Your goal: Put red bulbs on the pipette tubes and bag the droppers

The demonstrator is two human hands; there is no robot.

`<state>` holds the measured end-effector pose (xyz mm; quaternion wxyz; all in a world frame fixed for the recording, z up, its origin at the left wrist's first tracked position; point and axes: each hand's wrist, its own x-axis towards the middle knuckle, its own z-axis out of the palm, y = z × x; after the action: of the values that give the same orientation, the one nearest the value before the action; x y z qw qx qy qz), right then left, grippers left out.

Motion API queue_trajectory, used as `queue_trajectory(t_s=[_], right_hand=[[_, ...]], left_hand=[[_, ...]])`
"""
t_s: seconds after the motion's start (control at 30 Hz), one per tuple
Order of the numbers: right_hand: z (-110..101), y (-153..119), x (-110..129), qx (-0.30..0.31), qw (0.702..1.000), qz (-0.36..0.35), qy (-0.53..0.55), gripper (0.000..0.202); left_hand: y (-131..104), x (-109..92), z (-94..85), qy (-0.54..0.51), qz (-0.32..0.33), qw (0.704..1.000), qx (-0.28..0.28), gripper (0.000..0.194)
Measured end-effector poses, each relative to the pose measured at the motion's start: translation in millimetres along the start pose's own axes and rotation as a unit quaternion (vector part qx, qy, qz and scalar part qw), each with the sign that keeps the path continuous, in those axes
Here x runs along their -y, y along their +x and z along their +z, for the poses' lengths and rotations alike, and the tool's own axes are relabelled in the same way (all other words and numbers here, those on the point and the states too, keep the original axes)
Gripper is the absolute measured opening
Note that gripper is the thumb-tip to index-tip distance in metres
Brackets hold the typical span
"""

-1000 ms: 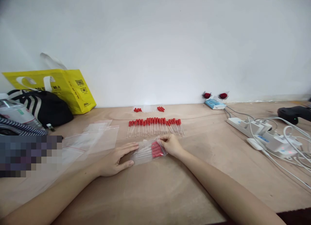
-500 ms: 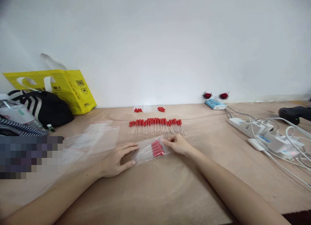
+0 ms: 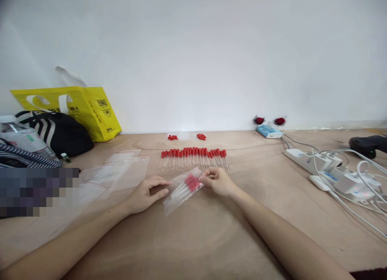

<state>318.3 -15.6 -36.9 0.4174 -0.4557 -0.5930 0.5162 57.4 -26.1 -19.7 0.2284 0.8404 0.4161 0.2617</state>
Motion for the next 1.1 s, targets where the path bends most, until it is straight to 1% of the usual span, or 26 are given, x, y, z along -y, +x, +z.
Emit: queue_trajectory(t_s=[0.07,0.13,0.27,0.37,0.47,0.57,0.63,0.7,0.73,0.8,0.83,0.9,0.97,1.03,1.1], right_hand=[[2.1,-0.8,0.5,0.013,0.999,-0.020,0.021,0.030],[5.4,-0.5,-1.3,0.033,0.998,-0.035,0.031,0.029],[14.9,3.7,-11.5,0.056,0.996,-0.061,0.025,0.024],[22.7,7.1,-19.4,0.045,0.994,-0.091,0.036,0.025],[27.3,8.3,-23.3,0.007,0.993,-0.102,0.057,0.033],[27.2,7.8,-24.1,-0.008,0.995,-0.083,0.052,0.038],[25.8,7.2,-24.0,-0.001,0.997,-0.061,0.044,0.039],[24.7,6.9,-24.1,0.005,0.998,-0.041,0.037,0.039],[24.4,6.8,-24.1,0.006,0.999,-0.035,0.033,0.039],[24.3,7.1,-24.4,0.006,0.999,-0.030,0.028,0.039],[24.3,7.3,-24.5,0.006,0.999,-0.031,0.026,0.039],[24.5,7.6,-24.8,0.007,0.999,-0.034,0.019,0.039],[24.6,7.8,-25.1,0.010,0.999,-0.035,0.014,0.038],[24.6,7.6,-25.3,0.010,0.999,-0.033,0.015,0.038],[24.8,7.1,-25.1,0.008,0.999,-0.034,0.019,0.038]], left_hand=[[6.6,-1.0,1.7,-0.027,-0.016,0.999,0.002,0.027],[16.9,-1.9,4.8,-0.070,-0.061,0.996,0.014,0.035],[43.7,-2.6,11.6,-0.165,-0.177,0.969,0.044,0.046],[59.3,-4.2,14.1,-0.196,-0.219,0.953,0.077,0.045],[61.4,-7.9,14.2,-0.225,-0.237,0.939,0.109,0.032],[50.5,-10.4,10.3,-0.258,-0.247,0.928,0.103,0.028],[40.4,-8.1,3.2,-0.320,-0.259,0.907,0.088,0.032],[32.4,-1.0,-9.3,-0.391,-0.278,0.876,0.050,0.036],[30.1,4.4,-17.6,-0.409,-0.287,0.866,0.015,0.037],[29.8,18.3,-36.7,-0.404,-0.325,0.851,-0.084,0.034],[31.9,26.2,-46.7,-0.394,-0.333,0.849,-0.113,0.030],[39.4,42.7,-64.6,-0.375,-0.344,0.847,-0.154,0.022],[49.7,58.0,-76.7,-0.349,-0.360,0.846,-0.182,0.015],[60.4,70.8,-81.6,-0.316,-0.376,0.848,-0.200,0.013],[69.2,80.5,-81.2,-0.279,-0.387,0.854,-0.209,0.013]])
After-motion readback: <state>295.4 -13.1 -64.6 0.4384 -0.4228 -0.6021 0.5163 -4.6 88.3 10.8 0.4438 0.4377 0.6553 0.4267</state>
